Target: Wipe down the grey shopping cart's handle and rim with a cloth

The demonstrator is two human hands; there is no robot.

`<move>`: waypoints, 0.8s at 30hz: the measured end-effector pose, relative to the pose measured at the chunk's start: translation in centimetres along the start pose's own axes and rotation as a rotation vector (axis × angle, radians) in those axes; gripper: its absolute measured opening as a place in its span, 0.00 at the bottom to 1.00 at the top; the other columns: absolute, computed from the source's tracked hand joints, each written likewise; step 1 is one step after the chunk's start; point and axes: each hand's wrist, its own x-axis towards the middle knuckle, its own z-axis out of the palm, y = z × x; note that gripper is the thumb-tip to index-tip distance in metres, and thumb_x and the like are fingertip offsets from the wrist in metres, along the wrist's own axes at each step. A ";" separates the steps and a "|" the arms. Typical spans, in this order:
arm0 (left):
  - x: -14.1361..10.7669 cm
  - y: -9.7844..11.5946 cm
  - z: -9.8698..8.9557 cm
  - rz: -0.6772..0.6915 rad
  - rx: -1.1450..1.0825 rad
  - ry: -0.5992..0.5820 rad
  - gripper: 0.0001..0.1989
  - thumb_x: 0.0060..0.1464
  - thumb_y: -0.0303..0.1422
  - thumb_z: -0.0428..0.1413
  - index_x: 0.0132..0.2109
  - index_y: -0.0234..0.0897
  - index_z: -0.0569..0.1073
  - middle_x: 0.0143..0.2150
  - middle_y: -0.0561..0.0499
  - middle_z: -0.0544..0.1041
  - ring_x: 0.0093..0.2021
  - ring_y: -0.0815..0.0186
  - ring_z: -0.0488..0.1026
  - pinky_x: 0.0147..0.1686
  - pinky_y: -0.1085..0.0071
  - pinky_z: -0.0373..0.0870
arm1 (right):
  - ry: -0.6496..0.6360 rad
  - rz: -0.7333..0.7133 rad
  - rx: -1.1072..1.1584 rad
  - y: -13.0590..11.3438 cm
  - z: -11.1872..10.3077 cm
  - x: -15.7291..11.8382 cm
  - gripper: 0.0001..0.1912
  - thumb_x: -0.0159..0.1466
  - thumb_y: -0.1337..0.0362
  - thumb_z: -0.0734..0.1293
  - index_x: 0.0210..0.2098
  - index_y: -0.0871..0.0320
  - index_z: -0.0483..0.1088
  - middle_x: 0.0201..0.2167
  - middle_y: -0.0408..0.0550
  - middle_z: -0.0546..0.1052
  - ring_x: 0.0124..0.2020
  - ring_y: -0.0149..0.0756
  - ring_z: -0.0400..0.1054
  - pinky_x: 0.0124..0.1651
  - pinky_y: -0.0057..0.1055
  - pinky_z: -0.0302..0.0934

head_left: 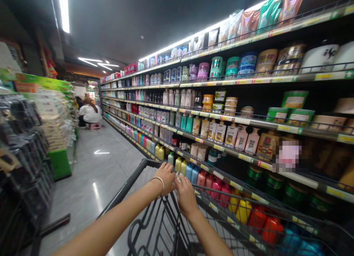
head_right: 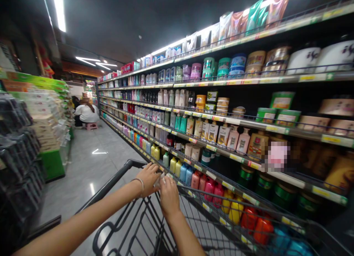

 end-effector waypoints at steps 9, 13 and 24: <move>1.5 1.2 0.6 -0.003 0.065 0.020 0.18 0.43 0.33 0.58 0.43 0.30 0.77 0.51 0.34 0.71 0.55 0.49 0.63 0.58 0.56 0.53 | 0.121 -0.069 -0.272 3.4 -1.9 -2.2 0.17 0.62 0.78 0.57 0.45 0.62 0.70 0.39 0.55 0.75 0.40 0.43 0.67 0.45 0.39 0.62; 1.6 1.4 0.4 -0.003 0.043 0.042 0.15 0.44 0.31 0.57 0.41 0.32 0.77 0.49 0.36 0.71 0.53 0.51 0.63 0.56 0.57 0.55 | 0.057 0.058 -0.324 5.5 -4.8 -3.2 0.16 0.61 0.76 0.58 0.44 0.60 0.71 0.35 0.52 0.76 0.38 0.43 0.68 0.49 0.42 0.58; 1.8 2.1 -0.1 -0.021 -0.049 0.085 0.15 0.43 0.30 0.56 0.40 0.31 0.77 0.46 0.38 0.71 0.51 0.53 0.63 0.54 0.58 0.56 | -0.205 0.760 -0.297 4.8 -9.3 0.0 0.16 0.63 0.69 0.56 0.44 0.52 0.72 0.37 0.50 0.79 0.36 0.41 0.73 0.33 0.30 0.55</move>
